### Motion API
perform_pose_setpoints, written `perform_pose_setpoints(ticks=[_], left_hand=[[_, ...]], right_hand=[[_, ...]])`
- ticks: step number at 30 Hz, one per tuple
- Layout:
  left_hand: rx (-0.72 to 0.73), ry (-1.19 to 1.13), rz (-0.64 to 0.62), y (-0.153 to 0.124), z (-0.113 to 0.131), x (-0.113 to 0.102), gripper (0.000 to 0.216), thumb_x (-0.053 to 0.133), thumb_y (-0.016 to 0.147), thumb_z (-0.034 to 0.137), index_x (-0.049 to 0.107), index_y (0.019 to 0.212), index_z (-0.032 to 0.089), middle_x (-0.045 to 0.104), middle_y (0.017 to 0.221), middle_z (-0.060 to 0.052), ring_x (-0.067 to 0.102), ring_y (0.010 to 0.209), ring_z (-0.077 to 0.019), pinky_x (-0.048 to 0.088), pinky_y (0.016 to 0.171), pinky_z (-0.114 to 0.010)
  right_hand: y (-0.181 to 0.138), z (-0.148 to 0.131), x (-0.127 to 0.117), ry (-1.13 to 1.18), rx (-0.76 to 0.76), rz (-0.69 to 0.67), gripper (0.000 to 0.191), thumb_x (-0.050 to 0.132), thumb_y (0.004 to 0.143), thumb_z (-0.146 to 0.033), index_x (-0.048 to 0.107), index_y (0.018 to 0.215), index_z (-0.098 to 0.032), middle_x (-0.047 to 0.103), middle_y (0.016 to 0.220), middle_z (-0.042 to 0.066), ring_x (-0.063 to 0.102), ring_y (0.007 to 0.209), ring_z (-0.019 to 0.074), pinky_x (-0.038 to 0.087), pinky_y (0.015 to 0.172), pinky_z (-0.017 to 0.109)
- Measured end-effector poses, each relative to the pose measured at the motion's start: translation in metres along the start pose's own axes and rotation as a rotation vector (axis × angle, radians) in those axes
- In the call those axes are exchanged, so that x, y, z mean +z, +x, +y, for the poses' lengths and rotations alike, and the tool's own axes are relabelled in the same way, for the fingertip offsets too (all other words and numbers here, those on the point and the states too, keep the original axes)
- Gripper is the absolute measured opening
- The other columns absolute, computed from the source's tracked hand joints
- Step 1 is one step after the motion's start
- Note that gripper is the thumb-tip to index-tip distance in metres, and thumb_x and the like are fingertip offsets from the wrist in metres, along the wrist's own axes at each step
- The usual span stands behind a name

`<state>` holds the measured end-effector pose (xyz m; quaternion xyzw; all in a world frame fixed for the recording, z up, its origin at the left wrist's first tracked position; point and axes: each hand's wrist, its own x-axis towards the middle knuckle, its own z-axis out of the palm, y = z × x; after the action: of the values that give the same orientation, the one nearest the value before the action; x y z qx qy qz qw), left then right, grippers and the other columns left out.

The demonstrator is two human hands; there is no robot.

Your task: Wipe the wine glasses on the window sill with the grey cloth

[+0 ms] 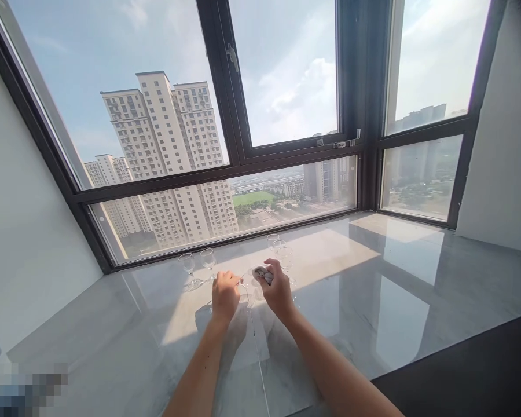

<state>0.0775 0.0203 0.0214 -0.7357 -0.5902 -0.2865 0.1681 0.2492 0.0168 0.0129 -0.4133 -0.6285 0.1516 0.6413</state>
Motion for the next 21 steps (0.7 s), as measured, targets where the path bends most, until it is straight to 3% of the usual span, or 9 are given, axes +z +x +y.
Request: perform_pose_setpoints(ticks=[9,13,16,19,21], left_hand=[[-0.068,-0.264,0.047,0.005,-0.011,0.006,0.033,0.043,0.086,0.01,0.073,0.084,0.023,0.068,0.088,-0.007,0.055,0.092,-0.0237,0.045,0.086,-0.036],[-0.108,-0.356,0.081,0.005,-0.011,0.014,0.027,0.047,0.088,0.016,0.072,0.095,0.022,0.071,0.094,-0.006,0.057,0.098,-0.0229,0.045,0.089,-0.034],[-0.167,-0.399,0.016,0.005,-0.006,0.018,0.025,0.049,0.09,0.025,0.071,0.102,0.021,0.071,0.091,-0.006,0.06,0.09,-0.0211,0.045,0.082,-0.031],[-0.211,-0.35,-0.1,0.004,0.001,0.016,0.027,0.045,0.094,0.033,0.069,0.09,0.021,0.068,0.076,-0.004,0.059,0.073,-0.0185,0.042,0.07,-0.028],[-0.186,-0.255,-0.146,0.004,0.003,0.012,0.028,0.045,0.094,0.031,0.067,0.082,0.021,0.066,0.073,-0.003,0.058,0.074,-0.0187,0.04,0.07,-0.028]], right_hand=[[0.005,-0.001,-0.001,0.058,0.097,0.132,0.031,0.058,0.082,-0.028,0.048,0.111,-0.022,0.061,0.077,-0.001,0.057,0.066,0.0152,0.044,0.065,0.026],[0.006,-0.001,-0.003,0.085,0.167,0.121,0.036,0.058,0.08,-0.03,0.047,0.113,-0.022,0.059,0.076,-0.002,0.057,0.063,0.0148,0.043,0.061,0.025],[0.004,-0.003,-0.004,0.105,0.21,0.036,0.041,0.059,0.076,-0.028,0.046,0.114,-0.022,0.059,0.073,-0.003,0.056,0.06,0.0145,0.041,0.057,0.023],[0.001,-0.008,-0.002,0.113,0.158,0.002,0.04,0.059,0.077,-0.026,0.047,0.114,-0.022,0.06,0.072,-0.004,0.055,0.06,0.0137,0.041,0.057,0.023],[0.0,-0.011,0.0,0.116,0.1,0.017,0.038,0.059,0.079,-0.027,0.047,0.115,-0.022,0.061,0.074,-0.003,0.055,0.061,0.0134,0.042,0.06,0.023]])
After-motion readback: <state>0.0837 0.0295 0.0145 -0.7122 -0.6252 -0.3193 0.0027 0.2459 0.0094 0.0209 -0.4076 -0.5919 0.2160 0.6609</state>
